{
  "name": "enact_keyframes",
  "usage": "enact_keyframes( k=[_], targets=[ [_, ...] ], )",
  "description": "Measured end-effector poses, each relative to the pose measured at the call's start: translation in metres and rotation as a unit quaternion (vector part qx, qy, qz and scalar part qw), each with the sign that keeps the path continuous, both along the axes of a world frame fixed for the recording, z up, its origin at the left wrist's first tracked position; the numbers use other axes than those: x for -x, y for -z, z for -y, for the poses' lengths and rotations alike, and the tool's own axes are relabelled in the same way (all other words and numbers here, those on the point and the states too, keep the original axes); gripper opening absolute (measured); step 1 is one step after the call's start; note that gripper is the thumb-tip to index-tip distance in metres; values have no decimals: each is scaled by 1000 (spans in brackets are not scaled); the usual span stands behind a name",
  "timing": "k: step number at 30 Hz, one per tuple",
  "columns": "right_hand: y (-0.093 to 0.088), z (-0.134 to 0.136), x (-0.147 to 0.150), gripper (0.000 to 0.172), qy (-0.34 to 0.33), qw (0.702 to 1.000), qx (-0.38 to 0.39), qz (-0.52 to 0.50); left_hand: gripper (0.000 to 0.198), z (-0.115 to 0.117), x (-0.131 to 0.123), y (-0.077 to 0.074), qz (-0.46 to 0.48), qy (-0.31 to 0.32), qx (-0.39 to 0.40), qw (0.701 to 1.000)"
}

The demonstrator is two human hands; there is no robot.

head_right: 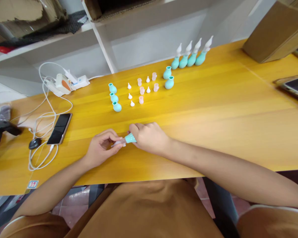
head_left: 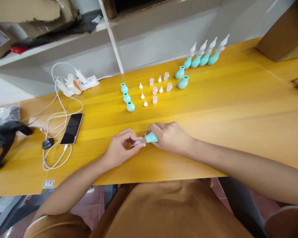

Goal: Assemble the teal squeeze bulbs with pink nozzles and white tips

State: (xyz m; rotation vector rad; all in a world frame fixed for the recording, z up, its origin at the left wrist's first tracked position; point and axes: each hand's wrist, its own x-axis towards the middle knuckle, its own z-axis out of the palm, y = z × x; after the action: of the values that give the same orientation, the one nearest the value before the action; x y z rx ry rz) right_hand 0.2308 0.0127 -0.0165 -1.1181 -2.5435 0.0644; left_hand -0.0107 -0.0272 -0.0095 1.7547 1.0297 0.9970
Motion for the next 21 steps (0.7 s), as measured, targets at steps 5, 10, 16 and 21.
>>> enact_keyframes(
  k=[5,10,16,21],
  targets=[
    [-6,-2,3,22,6,998,54,27,17,-2,0,0,19,-5,13,1000],
    [-12,-6,5,21,8,994,105,43,24,-4,1,-4,60,4,71,996],
    [-16,-27,-12,15,50,985,123,-114,38,-10,7,-1,144,-15,113,983],
    [-47,-80,-46,29,164,913,78,-365,33,-16,12,7,180,-31,127,975]
  ],
)
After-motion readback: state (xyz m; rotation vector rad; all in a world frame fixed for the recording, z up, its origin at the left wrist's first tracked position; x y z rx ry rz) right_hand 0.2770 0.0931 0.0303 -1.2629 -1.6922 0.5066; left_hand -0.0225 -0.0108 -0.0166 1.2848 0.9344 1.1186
